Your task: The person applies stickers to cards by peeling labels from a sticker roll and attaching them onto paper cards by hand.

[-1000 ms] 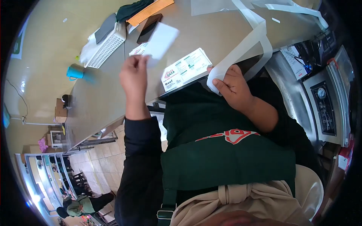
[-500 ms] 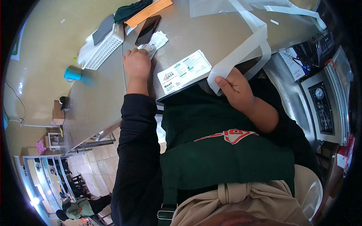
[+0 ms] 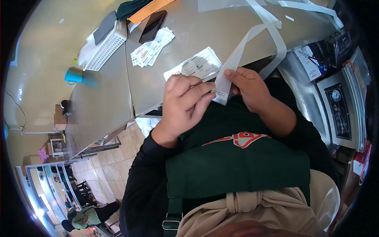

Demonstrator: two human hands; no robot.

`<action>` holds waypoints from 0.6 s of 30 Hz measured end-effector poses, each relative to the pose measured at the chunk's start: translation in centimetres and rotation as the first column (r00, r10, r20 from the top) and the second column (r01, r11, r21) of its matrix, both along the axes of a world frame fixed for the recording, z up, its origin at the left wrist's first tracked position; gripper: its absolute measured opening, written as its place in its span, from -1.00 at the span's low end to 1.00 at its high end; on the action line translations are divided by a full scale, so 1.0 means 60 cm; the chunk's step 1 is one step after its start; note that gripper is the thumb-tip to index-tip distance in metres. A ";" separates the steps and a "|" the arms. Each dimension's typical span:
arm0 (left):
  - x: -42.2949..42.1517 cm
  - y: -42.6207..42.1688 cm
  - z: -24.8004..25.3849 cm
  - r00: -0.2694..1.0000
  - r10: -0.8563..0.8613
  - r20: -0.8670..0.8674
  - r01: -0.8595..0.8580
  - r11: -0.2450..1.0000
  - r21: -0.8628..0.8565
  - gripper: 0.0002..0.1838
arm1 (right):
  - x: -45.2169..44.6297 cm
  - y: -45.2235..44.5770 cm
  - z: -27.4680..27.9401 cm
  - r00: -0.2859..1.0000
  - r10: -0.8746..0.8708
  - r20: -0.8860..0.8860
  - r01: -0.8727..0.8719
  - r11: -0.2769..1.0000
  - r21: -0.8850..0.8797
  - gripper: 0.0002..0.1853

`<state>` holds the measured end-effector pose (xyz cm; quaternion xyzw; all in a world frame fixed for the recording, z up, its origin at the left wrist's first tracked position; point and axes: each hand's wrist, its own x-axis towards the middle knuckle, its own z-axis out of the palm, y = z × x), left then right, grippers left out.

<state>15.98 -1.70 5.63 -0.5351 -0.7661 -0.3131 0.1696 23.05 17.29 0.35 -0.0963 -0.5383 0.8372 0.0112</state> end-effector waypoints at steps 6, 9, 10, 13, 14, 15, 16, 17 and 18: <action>0.015 0.000 -0.020 0.999 0.007 -0.041 -0.009 0.999 -0.039 -0.71 | 0.006 -0.005 -0.015 1.000 0.005 -0.019 -0.005 0.999 0.036 -0.70; 0.024 0.002 -0.030 0.995 0.030 -0.092 -0.033 0.999 -0.030 -0.74 | 0.008 -0.006 -0.017 1.000 0.009 -0.024 -0.008 0.999 0.046 -0.70; 0.026 0.002 -0.032 0.993 0.039 -0.116 -0.042 0.999 -0.023 -0.74 | 0.008 -0.007 -0.016 1.000 0.006 -0.019 -0.005 0.999 0.037 -0.70; 0.033 0.002 -0.031 0.979 0.020 -0.204 -0.020 1.000 0.004 -0.78 | 0.008 -0.009 -0.017 0.998 -0.052 -0.028 0.053 0.998 0.037 -0.69; 0.030 0.002 -0.028 0.991 0.023 -0.132 -0.023 1.000 0.003 -0.81 | 0.007 -0.009 -0.018 0.996 -0.078 -0.035 0.080 0.996 0.042 -0.68; 0.023 0.000 -0.022 0.998 0.027 -0.058 -0.027 1.000 0.002 -0.83 | 0.006 -0.008 -0.022 0.987 -0.123 -0.108 0.133 0.986 0.098 -0.70; 0.014 -0.002 -0.018 0.999 0.031 0.017 -0.031 1.000 0.001 -0.85 | 0.003 -0.009 -0.028 0.970 -0.162 -0.182 0.190 0.970 0.149 -0.71; 0.002 -0.005 -0.016 0.982 0.100 0.162 -0.106 0.994 0.030 -0.89 | 0.000 -0.009 -0.033 0.947 -0.194 -0.257 0.247 0.949 0.195 -0.73; -0.012 -0.008 -0.013 0.938 0.164 0.305 -0.186 0.981 0.046 -0.93 | -0.005 -0.001 -0.040 0.907 -0.144 -0.395 0.323 0.840 0.435 -0.74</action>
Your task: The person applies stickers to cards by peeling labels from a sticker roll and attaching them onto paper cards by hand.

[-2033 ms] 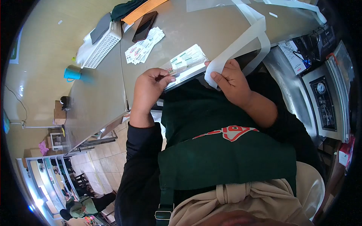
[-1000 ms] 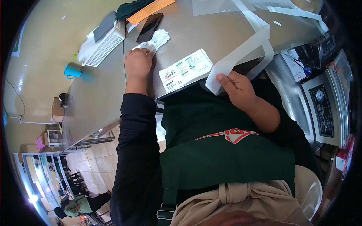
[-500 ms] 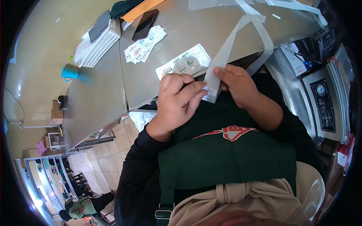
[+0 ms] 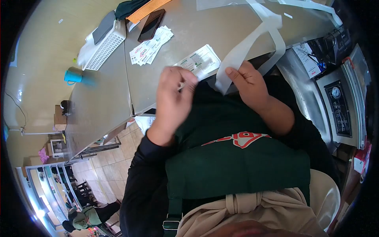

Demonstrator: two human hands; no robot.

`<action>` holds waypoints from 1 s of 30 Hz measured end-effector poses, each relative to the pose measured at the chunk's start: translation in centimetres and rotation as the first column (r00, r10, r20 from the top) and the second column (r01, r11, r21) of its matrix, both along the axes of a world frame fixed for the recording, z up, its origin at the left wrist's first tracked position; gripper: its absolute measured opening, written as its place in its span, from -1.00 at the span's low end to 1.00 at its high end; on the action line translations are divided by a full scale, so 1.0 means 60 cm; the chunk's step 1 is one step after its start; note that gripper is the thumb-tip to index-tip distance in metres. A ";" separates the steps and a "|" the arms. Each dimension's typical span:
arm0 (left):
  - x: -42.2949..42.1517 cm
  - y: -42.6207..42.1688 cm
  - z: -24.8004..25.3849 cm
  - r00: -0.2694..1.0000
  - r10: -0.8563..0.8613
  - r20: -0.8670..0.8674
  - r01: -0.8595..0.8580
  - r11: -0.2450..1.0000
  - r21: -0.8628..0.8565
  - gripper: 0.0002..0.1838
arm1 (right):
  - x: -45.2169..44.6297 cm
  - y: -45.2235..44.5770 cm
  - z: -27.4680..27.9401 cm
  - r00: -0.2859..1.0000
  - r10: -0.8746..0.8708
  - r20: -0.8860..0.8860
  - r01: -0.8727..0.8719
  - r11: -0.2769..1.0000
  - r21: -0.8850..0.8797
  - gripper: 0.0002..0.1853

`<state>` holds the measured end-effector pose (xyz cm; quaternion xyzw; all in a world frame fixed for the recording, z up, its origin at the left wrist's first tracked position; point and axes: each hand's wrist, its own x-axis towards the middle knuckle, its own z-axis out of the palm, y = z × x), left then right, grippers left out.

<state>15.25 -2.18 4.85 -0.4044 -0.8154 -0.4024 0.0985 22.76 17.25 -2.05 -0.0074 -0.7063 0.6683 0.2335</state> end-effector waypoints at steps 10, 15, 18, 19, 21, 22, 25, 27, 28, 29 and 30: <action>-0.097 0.006 -0.028 0.822 0.226 0.523 -0.094 0.959 -0.268 -0.79 | -0.009 0.008 -0.017 0.986 -0.046 -0.160 0.151 0.648 0.747 -0.64; -0.082 0.017 -0.028 0.899 0.237 0.367 -0.124 0.944 -0.306 -0.72 | -0.011 0.008 -0.018 0.990 -0.055 -0.130 0.135 0.643 0.754 -0.63; -0.079 0.020 -0.022 0.915 0.249 0.318 -0.132 0.928 -0.349 -0.70 | -0.011 0.007 -0.020 0.987 -0.059 -0.147 0.151 0.633 0.759 -0.63; -0.082 0.020 -0.026 0.922 0.243 0.302 -0.129 0.927 -0.353 -0.69 | -0.012 0.008 -0.022 0.986 -0.057 -0.158 0.158 0.631 0.760 -0.63; -0.083 0.022 -0.027 0.937 0.249 0.246 -0.142 0.912 -0.384 -0.64 | -0.011 0.009 -0.020 0.987 -0.055 -0.153 0.153 0.633 0.759 -0.63; -0.081 0.026 -0.027 0.944 0.260 0.205 -0.159 0.898 -0.410 -0.61 | -0.010 0.009 -0.017 0.989 -0.054 -0.137 0.140 0.639 0.757 -0.63; -0.067 0.047 -0.017 0.926 0.367 0.085 -0.267 0.799 -0.538 -0.52 | -0.011 0.009 -0.017 0.990 -0.061 -0.130 0.140 0.619 0.773 -0.63; -0.065 0.052 -0.016 0.899 0.438 -0.008 -0.347 0.702 -0.622 -0.45 | -0.011 0.010 -0.017 0.990 -0.058 -0.131 0.138 0.616 0.776 -0.63; -0.070 0.051 -0.021 0.885 0.462 -0.060 -0.384 0.651 -0.655 -0.41 | -0.010 0.011 -0.016 0.990 -0.051 -0.128 0.132 0.624 0.770 -0.63; -0.073 0.049 -0.022 0.869 0.481 -0.113 -0.419 0.597 -0.683 -0.37 | -0.009 0.012 -0.015 0.991 -0.044 -0.126 0.125 0.633 0.764 -0.64; -0.074 0.044 -0.019 0.879 0.465 -0.104 -0.403 0.610 -0.682 -0.38 | -0.009 0.013 -0.015 0.993 -0.041 -0.114 0.114 0.636 0.763 -0.64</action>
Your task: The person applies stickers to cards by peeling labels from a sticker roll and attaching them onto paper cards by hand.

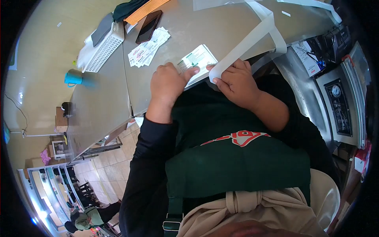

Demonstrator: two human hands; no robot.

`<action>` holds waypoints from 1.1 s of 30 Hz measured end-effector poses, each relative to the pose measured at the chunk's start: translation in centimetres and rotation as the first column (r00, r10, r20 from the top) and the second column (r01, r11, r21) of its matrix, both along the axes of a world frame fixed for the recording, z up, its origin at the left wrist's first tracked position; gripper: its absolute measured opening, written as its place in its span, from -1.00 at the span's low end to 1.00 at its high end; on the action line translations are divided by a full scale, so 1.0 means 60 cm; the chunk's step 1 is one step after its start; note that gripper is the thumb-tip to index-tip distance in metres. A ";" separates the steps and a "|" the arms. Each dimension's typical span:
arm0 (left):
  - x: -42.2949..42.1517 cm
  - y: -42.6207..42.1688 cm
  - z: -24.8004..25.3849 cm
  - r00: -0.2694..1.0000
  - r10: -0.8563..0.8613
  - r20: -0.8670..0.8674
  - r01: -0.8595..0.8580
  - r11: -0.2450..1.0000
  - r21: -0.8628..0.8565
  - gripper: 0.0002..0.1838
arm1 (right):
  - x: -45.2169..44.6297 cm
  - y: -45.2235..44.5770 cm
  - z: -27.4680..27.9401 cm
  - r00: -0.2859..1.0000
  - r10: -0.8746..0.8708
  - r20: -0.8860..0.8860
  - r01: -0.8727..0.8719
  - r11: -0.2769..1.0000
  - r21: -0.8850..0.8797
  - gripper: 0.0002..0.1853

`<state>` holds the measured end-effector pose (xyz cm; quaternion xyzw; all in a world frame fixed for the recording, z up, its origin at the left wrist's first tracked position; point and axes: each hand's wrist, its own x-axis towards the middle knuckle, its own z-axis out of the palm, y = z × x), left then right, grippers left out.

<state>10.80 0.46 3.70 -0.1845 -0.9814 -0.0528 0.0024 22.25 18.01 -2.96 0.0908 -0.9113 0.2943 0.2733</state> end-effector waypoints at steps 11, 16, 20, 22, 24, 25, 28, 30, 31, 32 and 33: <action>0.036 -0.081 0.004 0.868 -0.435 -0.239 0.479 0.859 0.179 -0.51 | 0.003 0.011 -0.007 0.981 0.153 -0.118 -0.173 0.969 -0.177 -0.66; 0.017 -0.093 0.008 0.877 -0.440 -0.190 0.479 0.824 0.301 -0.72 | 0.005 0.008 0.000 0.986 0.116 -0.120 -0.139 0.968 -0.208 -0.64; 0.014 -0.088 -0.001 0.882 -0.371 -0.290 0.446 0.857 0.258 -0.90 | 0.010 0.006 0.005 0.987 0.087 -0.133 -0.114 0.969 -0.217 -0.65; 0.017 -0.083 -0.009 0.863 -0.367 -0.347 0.464 0.848 0.257 -0.93 | 0.012 0.006 0.009 0.987 0.077 -0.145 -0.107 0.971 -0.214 -0.65; 0.016 -0.083 -0.013 0.857 -0.364 -0.364 0.468 0.846 0.256 -0.92 | 0.012 0.007 0.009 0.987 0.077 -0.139 -0.105 0.973 -0.206 -0.65; 0.015 -0.085 -0.014 0.862 -0.362 -0.354 0.461 0.850 0.255 -0.90 | 0.011 0.007 0.007 0.988 0.085 -0.128 -0.109 0.974 -0.199 -0.65; 0.015 -0.088 0.000 0.879 -0.391 -0.274 0.463 0.839 0.287 -0.84 | 0.009 0.004 0.005 0.990 0.086 -0.108 -0.106 0.974 -0.198 -0.67; 0.015 -0.092 0.007 0.888 -0.406 -0.217 0.457 0.832 0.314 -0.82 | 0.009 0.000 0.005 0.991 0.090 -0.102 -0.109 0.972 -0.206 -0.69; 0.014 -0.095 0.009 0.892 -0.407 -0.196 0.451 0.832 0.323 -0.82 | 0.008 0.000 0.005 0.990 0.095 -0.102 -0.115 0.971 -0.210 -0.70; 0.012 -0.097 0.011 0.896 -0.408 -0.175 0.444 0.832 0.332 -0.82 | 0.007 -0.001 0.005 0.990 0.100 -0.101 -0.120 0.969 -0.214 -0.71; 0.012 -0.099 0.014 0.903 -0.402 -0.150 0.429 0.834 0.346 -0.82 | 0.007 -0.002 0.006 0.990 0.099 -0.105 -0.120 0.970 -0.212 -0.72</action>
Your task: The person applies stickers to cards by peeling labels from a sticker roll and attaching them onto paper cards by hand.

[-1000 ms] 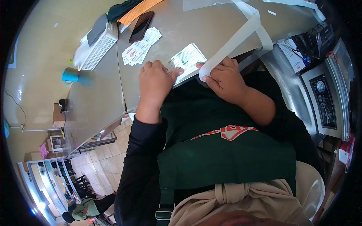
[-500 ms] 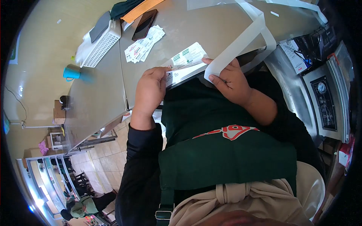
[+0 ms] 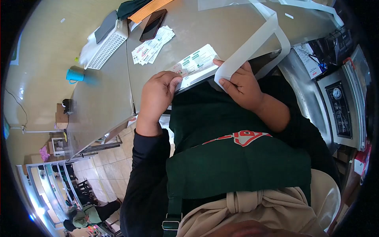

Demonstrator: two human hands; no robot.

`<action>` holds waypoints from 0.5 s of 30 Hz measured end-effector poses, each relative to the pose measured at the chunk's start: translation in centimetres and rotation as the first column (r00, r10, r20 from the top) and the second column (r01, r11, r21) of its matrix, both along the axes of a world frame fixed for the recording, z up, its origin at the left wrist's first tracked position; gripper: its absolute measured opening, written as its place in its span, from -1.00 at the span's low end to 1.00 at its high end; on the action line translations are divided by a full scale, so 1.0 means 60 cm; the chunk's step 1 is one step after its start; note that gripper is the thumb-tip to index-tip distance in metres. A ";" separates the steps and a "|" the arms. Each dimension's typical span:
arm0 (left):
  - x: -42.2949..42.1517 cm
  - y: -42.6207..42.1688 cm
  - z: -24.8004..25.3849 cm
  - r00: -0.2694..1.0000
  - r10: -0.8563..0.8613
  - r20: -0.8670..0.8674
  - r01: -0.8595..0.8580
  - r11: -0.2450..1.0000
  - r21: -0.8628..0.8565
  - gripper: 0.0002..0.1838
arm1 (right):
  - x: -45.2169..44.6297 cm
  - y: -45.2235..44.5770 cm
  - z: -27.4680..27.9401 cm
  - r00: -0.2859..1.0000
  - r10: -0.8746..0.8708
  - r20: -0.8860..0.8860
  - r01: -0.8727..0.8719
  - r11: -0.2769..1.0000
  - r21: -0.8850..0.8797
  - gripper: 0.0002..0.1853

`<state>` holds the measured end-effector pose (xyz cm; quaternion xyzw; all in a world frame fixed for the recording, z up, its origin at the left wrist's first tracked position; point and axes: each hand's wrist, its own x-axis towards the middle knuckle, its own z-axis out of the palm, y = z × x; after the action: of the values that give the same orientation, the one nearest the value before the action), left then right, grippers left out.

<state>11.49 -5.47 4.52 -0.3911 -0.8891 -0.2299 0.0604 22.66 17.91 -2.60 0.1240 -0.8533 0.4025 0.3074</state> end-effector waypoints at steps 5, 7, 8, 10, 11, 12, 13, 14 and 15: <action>0.007 0.000 0.019 0.991 0.006 0.133 -0.002 0.999 -0.035 -0.76 | 0.003 0.001 0.000 1.000 -0.008 0.002 0.008 1.000 0.021 -0.74; 0.014 0.007 0.028 0.983 0.057 0.176 -0.045 0.996 -0.073 -0.75 | 0.003 0.003 -0.002 1.000 0.000 -0.011 0.000 1.000 0.015 -0.75; 0.015 0.009 0.030 0.977 0.084 0.196 -0.067 0.994 -0.092 -0.74 | 0.002 0.003 -0.002 1.000 0.006 -0.018 -0.005 1.000 0.013 -0.75; 0.007 0.004 0.024 0.990 0.020 0.138 -0.007 0.995 -0.100 -0.73 | 0.003 0.003 -0.003 1.000 0.009 -0.019 -0.009 1.000 0.007 -0.75; 0.004 0.001 0.022 0.994 -0.011 0.109 0.023 0.994 -0.107 -0.72 | 0.003 0.002 -0.003 1.000 0.010 -0.020 -0.010 1.000 0.004 -0.75; 0.003 0.000 0.022 0.992 -0.005 0.125 0.017 0.995 -0.095 -0.73 | 0.003 0.002 -0.002 1.000 0.013 -0.016 -0.013 1.000 0.005 -0.75; 0.002 -0.001 0.022 0.990 0.001 0.141 0.011 0.996 -0.084 -0.73 | 0.004 0.002 -0.001 1.000 0.015 -0.011 -0.015 1.000 0.005 -0.75; 0.002 -0.002 0.022 0.987 0.006 0.158 0.006 0.997 -0.073 -0.73 | 0.004 0.001 -0.001 1.000 0.017 -0.006 -0.017 1.000 0.006 -0.75; 0.001 -0.002 0.020 0.990 0.010 0.143 0.001 0.997 -0.072 -0.75 | 0.004 0.001 -0.001 1.000 0.015 -0.004 -0.015 1.000 0.011 -0.74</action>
<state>11.54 -5.61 5.75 -0.3735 -0.8997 -0.2251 -0.0172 22.93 17.94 -2.64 0.1331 -0.8539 0.3999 0.3054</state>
